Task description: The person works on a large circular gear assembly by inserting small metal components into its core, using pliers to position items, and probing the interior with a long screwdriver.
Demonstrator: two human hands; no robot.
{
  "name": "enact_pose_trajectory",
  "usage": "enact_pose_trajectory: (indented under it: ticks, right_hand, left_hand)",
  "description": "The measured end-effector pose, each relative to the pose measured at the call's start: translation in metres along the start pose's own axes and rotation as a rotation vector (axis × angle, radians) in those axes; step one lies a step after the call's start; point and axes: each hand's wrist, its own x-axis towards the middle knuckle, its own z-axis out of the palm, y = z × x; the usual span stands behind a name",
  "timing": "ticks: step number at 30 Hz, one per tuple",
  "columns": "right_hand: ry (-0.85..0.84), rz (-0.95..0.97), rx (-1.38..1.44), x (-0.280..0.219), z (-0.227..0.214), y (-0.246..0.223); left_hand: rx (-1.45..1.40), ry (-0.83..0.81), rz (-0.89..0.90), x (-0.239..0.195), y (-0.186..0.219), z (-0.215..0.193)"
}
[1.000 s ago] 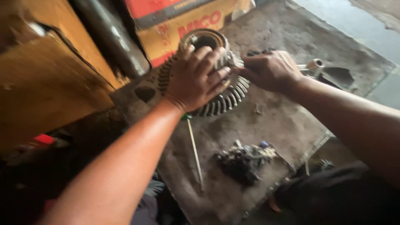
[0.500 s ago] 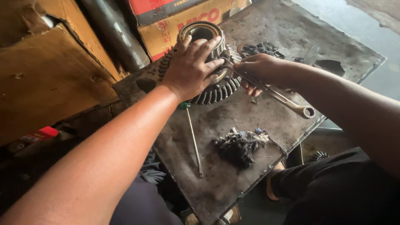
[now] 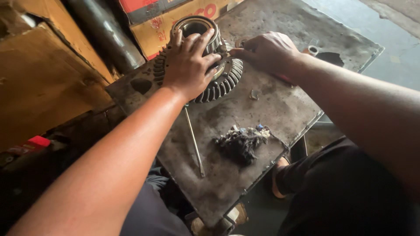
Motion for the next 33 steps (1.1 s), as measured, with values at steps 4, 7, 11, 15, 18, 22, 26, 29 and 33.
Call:
enact_pose_trajectory:
  ticks: [4,7,11,15,18,22,26,29,33]
  right_hand:
    - [0.043,-0.019,0.137,0.001,0.0,0.0]
    - [0.069,0.068,0.142,-0.007,0.008,-0.007]
    - [0.088,0.173,0.17,-0.013,0.004,-0.014]
    - [0.063,0.11,0.21,0.002,-0.007,-0.007]
    - [-0.107,0.143,0.339,0.014,0.001,0.0]
    - [-0.363,0.405,0.76,0.025,0.035,-0.014]
    - [-0.282,0.447,0.809,0.02,0.058,-0.021]
    - [0.113,-0.036,0.535,0.004,0.05,-0.015]
    - [0.118,-0.053,0.239,0.005,0.017,-0.013]
  left_hand:
    - [-0.009,-0.122,-0.12,0.012,0.016,-0.013]
    - [0.022,-0.314,-0.182,0.018,0.022,-0.026]
    - [-0.017,-0.437,-0.207,0.025,0.023,-0.039]
    - [0.004,-0.439,-0.18,0.029,0.016,-0.039]
    - [0.039,-0.395,-0.145,0.023,0.017,-0.033]
    - [0.066,-0.376,-0.169,0.023,0.018,-0.031]
    - [0.026,-0.341,-0.171,0.02,0.018,-0.03]
    - [0.021,-0.34,-0.179,0.015,0.026,-0.029]
    - [0.034,-0.337,-0.178,0.025,0.018,-0.032]
